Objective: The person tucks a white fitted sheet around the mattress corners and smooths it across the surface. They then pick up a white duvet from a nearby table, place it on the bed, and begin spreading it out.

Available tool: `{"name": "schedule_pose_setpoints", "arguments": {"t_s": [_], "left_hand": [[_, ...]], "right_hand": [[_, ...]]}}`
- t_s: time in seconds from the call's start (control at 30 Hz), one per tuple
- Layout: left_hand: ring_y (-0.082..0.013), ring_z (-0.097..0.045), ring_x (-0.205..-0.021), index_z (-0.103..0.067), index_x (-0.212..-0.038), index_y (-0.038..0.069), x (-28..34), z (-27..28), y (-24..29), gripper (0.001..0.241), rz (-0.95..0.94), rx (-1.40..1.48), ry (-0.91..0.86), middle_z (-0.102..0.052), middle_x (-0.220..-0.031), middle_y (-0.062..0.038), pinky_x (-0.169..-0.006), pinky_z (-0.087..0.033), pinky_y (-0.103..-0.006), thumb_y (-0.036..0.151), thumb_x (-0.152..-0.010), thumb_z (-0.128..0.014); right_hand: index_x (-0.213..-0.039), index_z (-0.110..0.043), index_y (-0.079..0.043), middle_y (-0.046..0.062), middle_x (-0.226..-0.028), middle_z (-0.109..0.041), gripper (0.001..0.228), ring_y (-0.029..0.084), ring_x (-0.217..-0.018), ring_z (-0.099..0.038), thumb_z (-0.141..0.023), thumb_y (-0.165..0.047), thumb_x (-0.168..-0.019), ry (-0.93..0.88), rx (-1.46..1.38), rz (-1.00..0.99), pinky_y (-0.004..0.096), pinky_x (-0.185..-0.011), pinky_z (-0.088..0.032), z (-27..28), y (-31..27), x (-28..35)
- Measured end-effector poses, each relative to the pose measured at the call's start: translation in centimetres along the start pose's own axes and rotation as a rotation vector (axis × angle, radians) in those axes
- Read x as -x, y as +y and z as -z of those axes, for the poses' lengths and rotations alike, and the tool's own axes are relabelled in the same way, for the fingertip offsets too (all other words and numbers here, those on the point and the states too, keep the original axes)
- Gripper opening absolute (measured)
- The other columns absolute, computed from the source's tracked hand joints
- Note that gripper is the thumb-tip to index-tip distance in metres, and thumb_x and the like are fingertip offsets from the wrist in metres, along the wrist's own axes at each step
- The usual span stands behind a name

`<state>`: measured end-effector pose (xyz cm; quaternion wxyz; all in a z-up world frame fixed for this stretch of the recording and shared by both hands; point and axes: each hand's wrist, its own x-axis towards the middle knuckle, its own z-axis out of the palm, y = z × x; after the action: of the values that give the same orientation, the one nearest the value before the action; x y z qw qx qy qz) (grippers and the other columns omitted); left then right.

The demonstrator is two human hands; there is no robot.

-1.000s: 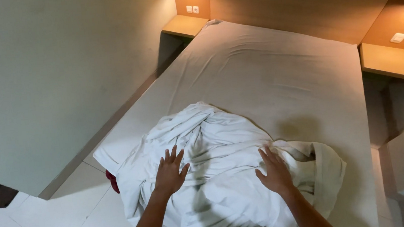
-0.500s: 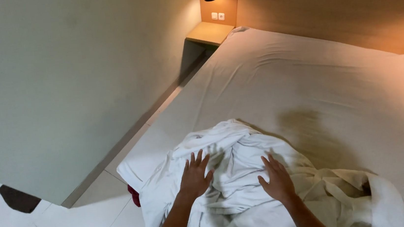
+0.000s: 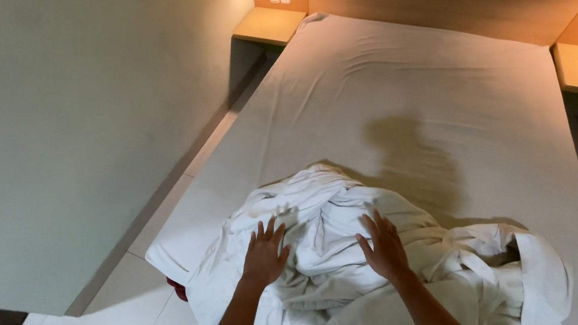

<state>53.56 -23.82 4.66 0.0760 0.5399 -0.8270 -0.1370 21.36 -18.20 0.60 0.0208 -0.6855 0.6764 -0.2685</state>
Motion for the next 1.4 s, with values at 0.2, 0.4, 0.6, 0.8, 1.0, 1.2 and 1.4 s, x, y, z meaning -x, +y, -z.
{"name": "schedule_pose_setpoints", "arguments": {"t_s": [0.2,0.4,0.6,0.8,1.0,1.2,1.4], "left_hand": [[-0.0385,-0.013,-0.156,-0.033,-0.158,0.018,-0.9,-0.8,-0.1,0.061,0.001,0.039,-0.064,-0.017,-0.170,-0.011,-0.126,-0.016,-0.0517,0.041,-0.104,-0.049],[-0.0399,-0.014,-0.156,-0.036,-0.157,0.017,-1.0,-1.4,-0.7,0.060,-0.047,0.058,-0.052,-0.019,-0.170,-0.011,-0.125,-0.017,-0.0522,0.041,-0.104,-0.050],[-0.0426,-0.011,-0.155,-0.036,-0.157,0.016,-2.0,0.5,-4.0,0.060,-0.085,0.007,-0.048,-0.018,-0.169,-0.013,-0.124,-0.017,-0.0520,0.038,-0.103,-0.052],[-0.0422,-0.013,-0.156,-0.037,-0.156,0.016,-3.4,3.9,-9.2,0.060,-0.145,-0.045,-0.038,-0.021,-0.168,-0.014,-0.126,-0.017,-0.0502,0.037,-0.102,-0.052],[-0.0443,-0.017,-0.153,-0.040,-0.154,0.013,-4.3,5.5,-18.6,0.059,-0.206,-0.076,0.019,-0.020,-0.167,-0.018,-0.123,-0.021,-0.0509,0.037,-0.102,-0.053],[-0.0440,-0.016,-0.154,-0.043,-0.152,0.014,-2.8,9.6,-25.3,0.058,-0.233,-0.044,0.029,-0.022,-0.167,-0.017,-0.123,-0.021,-0.0518,0.036,-0.101,-0.057],[-0.0424,-0.018,-0.154,-0.044,-0.152,0.015,-1.4,13.2,-28.5,0.058,-0.211,0.032,0.016,-0.024,-0.167,-0.015,-0.123,-0.022,-0.0515,0.035,-0.099,-0.058]], "right_hand": [[-0.153,-0.043,-0.016,0.022,-0.164,-0.032,0.061,0.047,-0.141,-0.040,-0.051,-0.045,-0.101,0.005,0.071,-0.055,0.054,-0.117,-0.032,-1.0,1.1,0.9],[-0.153,-0.041,-0.012,0.020,-0.165,-0.029,0.063,0.046,-0.143,-0.037,-0.051,-0.047,-0.101,-0.020,0.072,-0.072,0.056,-0.119,-0.028,-2.2,1.5,0.7],[-0.156,-0.035,-0.012,0.019,-0.166,-0.025,0.071,0.044,-0.146,-0.033,-0.055,-0.046,-0.097,-0.076,0.122,-0.054,0.057,-0.119,-0.022,-3.8,-1.0,-0.8],[-0.157,-0.030,-0.012,0.018,-0.168,-0.022,0.079,0.043,-0.149,-0.029,-0.062,-0.042,-0.091,-0.123,0.159,-0.058,0.056,-0.121,-0.021,-6.0,-3.6,-1.6],[-0.157,-0.031,-0.015,0.013,-0.168,-0.023,0.078,0.041,-0.150,-0.029,-0.062,-0.043,-0.090,-0.118,0.277,-0.160,0.055,-0.121,-0.024,-8.9,-7.6,-1.6],[-0.156,-0.034,-0.017,0.015,-0.168,-0.025,0.077,0.044,-0.149,-0.032,-0.064,-0.040,-0.089,-0.098,0.291,-0.221,0.049,-0.121,-0.029,-11.1,-12.5,-1.8],[-0.158,-0.031,-0.013,0.019,-0.167,-0.024,0.083,0.047,-0.144,-0.033,-0.067,-0.037,-0.087,-0.080,0.215,-0.292,0.052,-0.119,-0.029,-13.0,-15.2,-2.6]]}}
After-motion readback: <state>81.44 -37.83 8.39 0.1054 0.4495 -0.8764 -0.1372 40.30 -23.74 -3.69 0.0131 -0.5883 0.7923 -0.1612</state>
